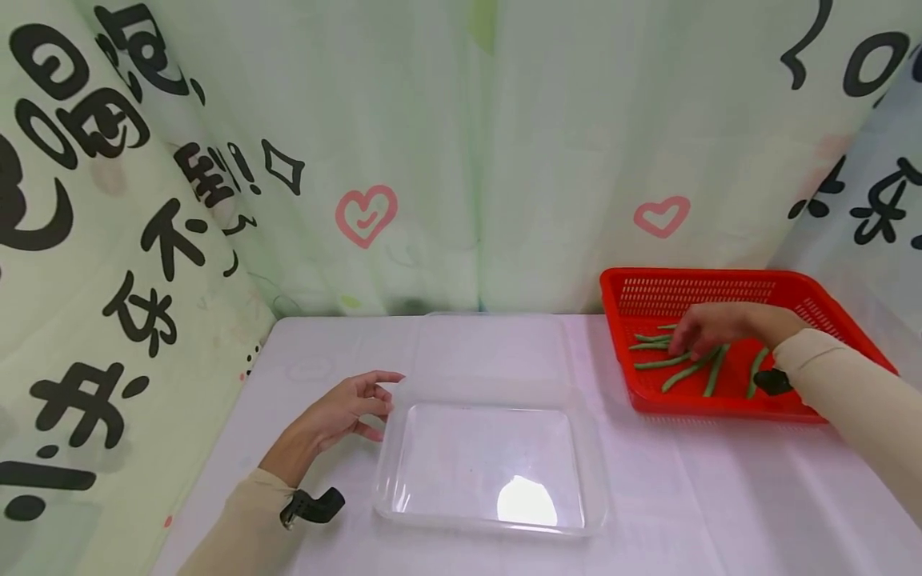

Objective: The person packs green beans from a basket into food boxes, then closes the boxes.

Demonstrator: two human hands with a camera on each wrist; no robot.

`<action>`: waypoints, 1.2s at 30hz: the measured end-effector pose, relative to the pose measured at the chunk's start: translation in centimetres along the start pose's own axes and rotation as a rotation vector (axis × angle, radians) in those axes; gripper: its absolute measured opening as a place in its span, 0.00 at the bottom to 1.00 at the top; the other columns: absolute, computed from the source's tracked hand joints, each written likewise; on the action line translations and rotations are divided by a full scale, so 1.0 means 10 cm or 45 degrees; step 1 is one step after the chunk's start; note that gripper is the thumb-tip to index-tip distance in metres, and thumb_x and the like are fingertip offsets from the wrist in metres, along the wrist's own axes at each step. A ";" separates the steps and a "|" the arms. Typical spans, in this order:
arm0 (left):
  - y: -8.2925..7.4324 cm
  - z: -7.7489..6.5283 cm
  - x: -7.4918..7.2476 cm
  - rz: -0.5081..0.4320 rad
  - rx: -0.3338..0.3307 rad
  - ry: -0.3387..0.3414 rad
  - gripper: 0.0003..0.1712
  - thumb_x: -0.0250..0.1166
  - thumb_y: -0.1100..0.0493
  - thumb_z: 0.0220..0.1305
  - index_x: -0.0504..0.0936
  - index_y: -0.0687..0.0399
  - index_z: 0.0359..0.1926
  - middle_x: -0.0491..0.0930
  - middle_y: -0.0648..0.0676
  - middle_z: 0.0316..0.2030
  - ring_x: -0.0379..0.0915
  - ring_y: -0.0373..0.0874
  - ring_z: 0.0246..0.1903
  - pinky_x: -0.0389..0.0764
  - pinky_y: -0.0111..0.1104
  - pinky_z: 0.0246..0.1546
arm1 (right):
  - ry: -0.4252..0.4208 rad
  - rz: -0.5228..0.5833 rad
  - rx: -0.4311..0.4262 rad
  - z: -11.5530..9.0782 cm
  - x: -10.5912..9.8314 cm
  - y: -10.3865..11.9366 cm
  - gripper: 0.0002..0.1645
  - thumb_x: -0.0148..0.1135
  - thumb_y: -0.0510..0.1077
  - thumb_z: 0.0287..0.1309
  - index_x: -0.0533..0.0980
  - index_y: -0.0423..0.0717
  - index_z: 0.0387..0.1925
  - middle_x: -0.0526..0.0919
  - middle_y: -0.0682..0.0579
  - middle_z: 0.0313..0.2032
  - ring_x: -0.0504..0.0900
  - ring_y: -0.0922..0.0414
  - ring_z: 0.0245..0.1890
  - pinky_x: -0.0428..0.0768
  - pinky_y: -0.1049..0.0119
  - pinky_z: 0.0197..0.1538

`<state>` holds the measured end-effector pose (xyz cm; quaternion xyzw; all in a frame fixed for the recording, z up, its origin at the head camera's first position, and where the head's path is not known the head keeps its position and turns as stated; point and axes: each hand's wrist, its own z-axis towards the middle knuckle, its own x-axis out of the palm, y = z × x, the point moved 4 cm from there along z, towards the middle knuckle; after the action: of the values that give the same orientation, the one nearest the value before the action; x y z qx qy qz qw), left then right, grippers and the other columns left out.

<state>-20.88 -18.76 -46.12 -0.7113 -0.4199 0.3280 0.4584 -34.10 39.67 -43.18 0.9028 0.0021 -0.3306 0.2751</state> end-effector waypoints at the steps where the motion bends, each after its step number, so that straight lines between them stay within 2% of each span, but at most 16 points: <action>1: 0.00 0.00 0.00 -0.001 0.002 0.001 0.34 0.64 0.67 0.67 0.66 0.61 0.72 0.73 0.54 0.40 0.75 0.46 0.36 0.88 0.39 0.33 | 0.004 -0.008 -0.005 0.02 0.00 0.00 0.19 0.70 0.37 0.60 0.83 0.40 0.53 0.84 0.47 0.49 0.78 0.53 0.49 0.86 0.60 0.50; 7: -0.01 0.00 0.00 0.000 0.001 0.000 0.34 0.64 0.67 0.66 0.66 0.61 0.72 0.73 0.54 0.40 0.76 0.47 0.36 0.88 0.39 0.33 | 0.032 -0.099 -0.028 0.09 0.02 0.00 0.09 0.70 0.36 0.60 0.84 0.42 0.43 0.82 0.52 0.39 0.77 0.56 0.40 0.84 0.66 0.43; 11: -0.01 0.02 0.01 0.005 0.002 -0.002 0.34 0.64 0.67 0.67 0.66 0.61 0.72 0.74 0.54 0.40 0.76 0.46 0.36 0.88 0.39 0.33 | 0.026 -0.151 0.003 0.07 0.05 -0.01 0.07 0.71 0.37 0.59 0.83 0.44 0.40 0.80 0.54 0.35 0.76 0.57 0.37 0.83 0.64 0.41; 23: 0.01 0.01 -0.01 0.003 -0.009 -0.011 0.34 0.64 0.67 0.67 0.66 0.61 0.72 0.74 0.53 0.39 0.75 0.46 0.36 0.88 0.39 0.33 | 0.046 -0.217 0.102 -0.01 0.04 0.00 0.13 0.72 0.42 0.59 0.85 0.46 0.46 0.80 0.55 0.42 0.75 0.55 0.44 0.85 0.59 0.45; 30: 0.00 0.00 -0.01 0.017 -0.019 -0.017 0.33 0.62 0.67 0.68 0.67 0.61 0.72 0.73 0.54 0.40 0.75 0.46 0.36 0.88 0.40 0.33 | 0.050 -0.212 -0.002 -0.09 0.03 0.11 0.09 0.69 0.41 0.62 0.83 0.46 0.45 0.79 0.56 0.41 0.74 0.56 0.44 0.82 0.65 0.45; 36: -0.01 0.00 0.01 0.023 -0.023 -0.015 0.32 0.62 0.67 0.69 0.67 0.61 0.72 0.74 0.53 0.39 0.75 0.45 0.36 0.88 0.39 0.32 | -0.053 -0.082 -0.002 -0.22 0.02 0.15 0.13 0.68 0.41 0.63 0.82 0.43 0.48 0.83 0.51 0.43 0.78 0.56 0.44 0.85 0.66 0.47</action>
<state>-20.87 -18.71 -46.04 -0.7174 -0.4190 0.3325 0.4464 -32.39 39.43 -41.11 0.8950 0.0256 -0.3581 0.2648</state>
